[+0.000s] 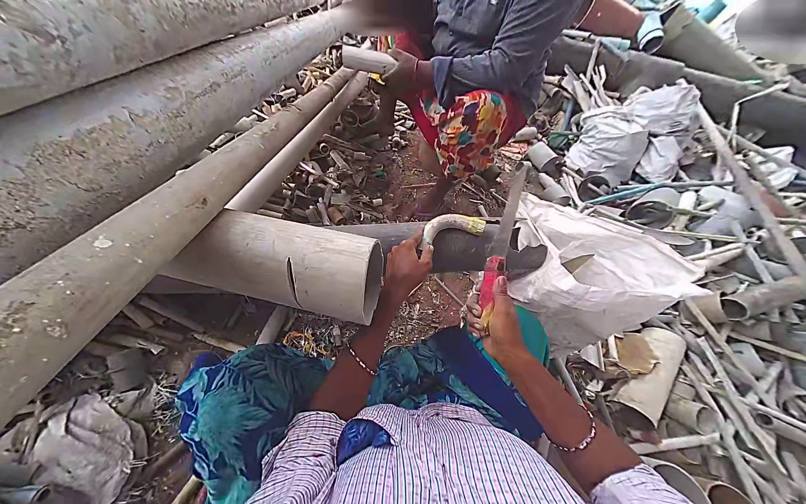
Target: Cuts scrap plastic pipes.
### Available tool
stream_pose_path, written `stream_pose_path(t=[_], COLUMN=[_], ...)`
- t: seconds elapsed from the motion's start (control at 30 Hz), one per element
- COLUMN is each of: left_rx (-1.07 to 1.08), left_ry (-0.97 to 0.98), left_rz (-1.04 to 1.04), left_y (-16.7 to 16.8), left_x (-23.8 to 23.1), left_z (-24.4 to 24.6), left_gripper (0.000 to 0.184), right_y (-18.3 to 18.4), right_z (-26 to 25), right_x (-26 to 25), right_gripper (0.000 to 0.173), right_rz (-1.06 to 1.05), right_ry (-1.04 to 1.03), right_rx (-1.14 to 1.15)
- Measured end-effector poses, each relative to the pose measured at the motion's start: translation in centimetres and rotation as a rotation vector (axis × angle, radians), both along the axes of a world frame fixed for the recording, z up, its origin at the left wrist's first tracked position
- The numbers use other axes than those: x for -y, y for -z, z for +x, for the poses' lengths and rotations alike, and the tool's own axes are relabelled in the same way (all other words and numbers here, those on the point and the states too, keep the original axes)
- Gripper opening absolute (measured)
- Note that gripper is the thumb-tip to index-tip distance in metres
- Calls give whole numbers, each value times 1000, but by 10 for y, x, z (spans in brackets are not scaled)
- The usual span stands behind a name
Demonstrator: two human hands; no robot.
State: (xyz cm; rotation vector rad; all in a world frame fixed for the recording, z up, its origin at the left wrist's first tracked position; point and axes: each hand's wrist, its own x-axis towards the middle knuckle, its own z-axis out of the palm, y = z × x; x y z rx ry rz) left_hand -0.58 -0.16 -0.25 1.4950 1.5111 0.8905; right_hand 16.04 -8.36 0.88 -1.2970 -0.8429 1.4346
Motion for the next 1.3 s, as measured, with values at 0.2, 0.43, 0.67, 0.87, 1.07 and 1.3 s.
stream_pose_path(t=[0.2, 0.43, 0.67, 0.87, 1.07, 1.3], left_rx=[10, 8, 58, 101, 79, 46], left_ry=[-10, 13, -26, -38, -31, -5], left_rz=[49, 4, 42, 58, 67, 41], left_y=[2, -7, -1, -3, -4, -1], left_x=[4, -3, 9, 19, 9, -3], left_z=[0, -3, -1, -4, -4, -4], left_gripper=[46, 47, 46, 48, 45, 43], right_y=[-25, 16, 30, 18, 15, 35], right_z=[9, 3, -3, 5, -11, 7], right_x=[-2, -14, -25, -36, -28, -32], right_gripper=[48, 44, 50, 41, 55, 44], right_rz=[290, -47, 38, 568, -223, 318], right_ry=[-44, -89, -31, 19, -146, 52], right_rx=[45, 245, 102, 224, 83, 264])
